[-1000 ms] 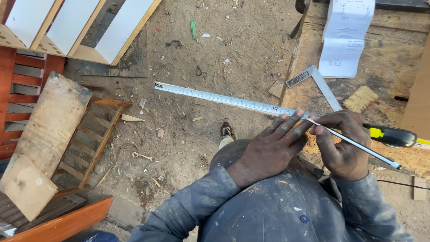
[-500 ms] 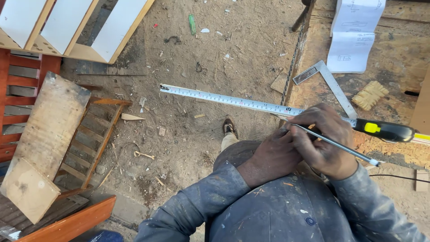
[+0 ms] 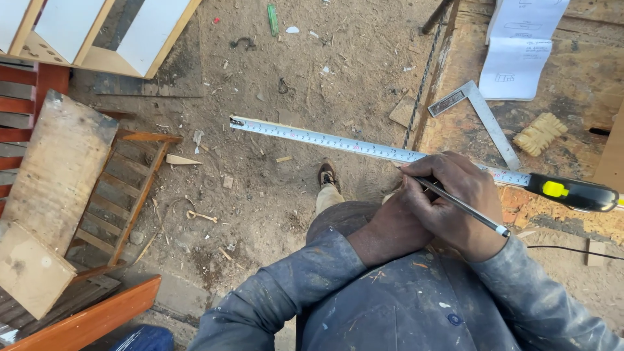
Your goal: Measuring and marking wooden panels using a tape measure, square, and pencil for furniture construction.
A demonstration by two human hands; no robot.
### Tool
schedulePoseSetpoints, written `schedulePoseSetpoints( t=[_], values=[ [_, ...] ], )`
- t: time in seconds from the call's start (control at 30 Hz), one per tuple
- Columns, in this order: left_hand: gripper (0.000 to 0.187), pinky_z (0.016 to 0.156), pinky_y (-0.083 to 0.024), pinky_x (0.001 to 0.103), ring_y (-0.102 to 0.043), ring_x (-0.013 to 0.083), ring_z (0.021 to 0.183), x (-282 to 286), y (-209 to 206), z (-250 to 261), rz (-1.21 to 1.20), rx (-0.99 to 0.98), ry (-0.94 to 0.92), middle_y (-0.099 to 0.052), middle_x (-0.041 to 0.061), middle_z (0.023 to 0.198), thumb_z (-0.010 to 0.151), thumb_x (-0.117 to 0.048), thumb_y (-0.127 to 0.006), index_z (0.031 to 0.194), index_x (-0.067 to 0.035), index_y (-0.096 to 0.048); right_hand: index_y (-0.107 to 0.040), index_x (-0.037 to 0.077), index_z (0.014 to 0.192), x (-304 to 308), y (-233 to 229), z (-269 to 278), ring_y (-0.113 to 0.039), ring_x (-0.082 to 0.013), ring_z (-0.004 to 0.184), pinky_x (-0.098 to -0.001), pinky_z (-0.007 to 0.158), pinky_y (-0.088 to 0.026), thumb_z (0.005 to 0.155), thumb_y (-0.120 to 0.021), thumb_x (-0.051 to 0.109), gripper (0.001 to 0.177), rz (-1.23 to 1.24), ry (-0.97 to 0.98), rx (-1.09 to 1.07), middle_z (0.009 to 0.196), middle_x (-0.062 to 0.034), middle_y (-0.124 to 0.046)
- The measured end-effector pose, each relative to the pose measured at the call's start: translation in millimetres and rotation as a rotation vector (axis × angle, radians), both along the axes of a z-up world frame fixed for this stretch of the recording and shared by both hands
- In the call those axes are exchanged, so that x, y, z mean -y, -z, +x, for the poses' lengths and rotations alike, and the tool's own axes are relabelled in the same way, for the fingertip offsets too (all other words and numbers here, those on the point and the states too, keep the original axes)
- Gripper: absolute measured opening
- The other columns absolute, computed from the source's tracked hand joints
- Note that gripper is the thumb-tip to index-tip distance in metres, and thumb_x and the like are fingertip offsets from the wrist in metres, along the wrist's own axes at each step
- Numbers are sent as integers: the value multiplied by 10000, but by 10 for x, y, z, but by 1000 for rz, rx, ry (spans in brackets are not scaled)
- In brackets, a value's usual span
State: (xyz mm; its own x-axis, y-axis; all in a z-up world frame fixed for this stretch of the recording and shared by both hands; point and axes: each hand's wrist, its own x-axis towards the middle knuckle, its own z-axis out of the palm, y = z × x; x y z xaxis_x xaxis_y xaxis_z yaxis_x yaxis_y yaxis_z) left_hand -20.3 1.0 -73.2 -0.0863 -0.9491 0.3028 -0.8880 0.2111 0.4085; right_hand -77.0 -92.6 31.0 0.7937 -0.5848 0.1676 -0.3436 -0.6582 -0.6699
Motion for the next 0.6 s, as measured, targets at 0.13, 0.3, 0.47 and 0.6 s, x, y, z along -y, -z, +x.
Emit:
schedulePoseSetpoints(
  t=[0.13,0.3,0.47,0.6],
  values=[
    [362,1268,-376,442,-529,297,1417,1,-26,25,-12,-9,-14,-623,131,1409,1008,-145,-571,1355,-49,-614,-731,61,1006,13,2,7,-710,-275,903,-389,834,-549,937,-738,79,71,-20,-22,-18,973,-93,-751],
    [334,1266,-379,438,-536,295,1409,31,-42,24,-28,-14,-24,-631,127,1385,1012,-138,-569,1330,-51,-626,-724,71,1012,26,21,0,-687,-288,866,-398,806,-525,941,-732,62,72,-28,-29,-23,939,-95,-732],
    [299,1262,-383,432,-546,292,1398,39,-55,29,-53,-12,-36,-640,121,1354,1016,-129,-567,1296,-55,-642,-717,66,1011,29,48,-3,-705,-279,903,-394,842,-541,957,-737,85,60,-29,-45,-17,984,-91,-757],
    [282,1260,-385,429,-551,291,1392,41,-65,23,-65,-12,-41,-645,118,1338,1018,-124,-566,1279,-56,-651,-726,49,1023,9,28,7,-711,-280,924,-392,860,-545,954,-734,58,70,-35,-26,1,1002,-104,-756]
  ],
)
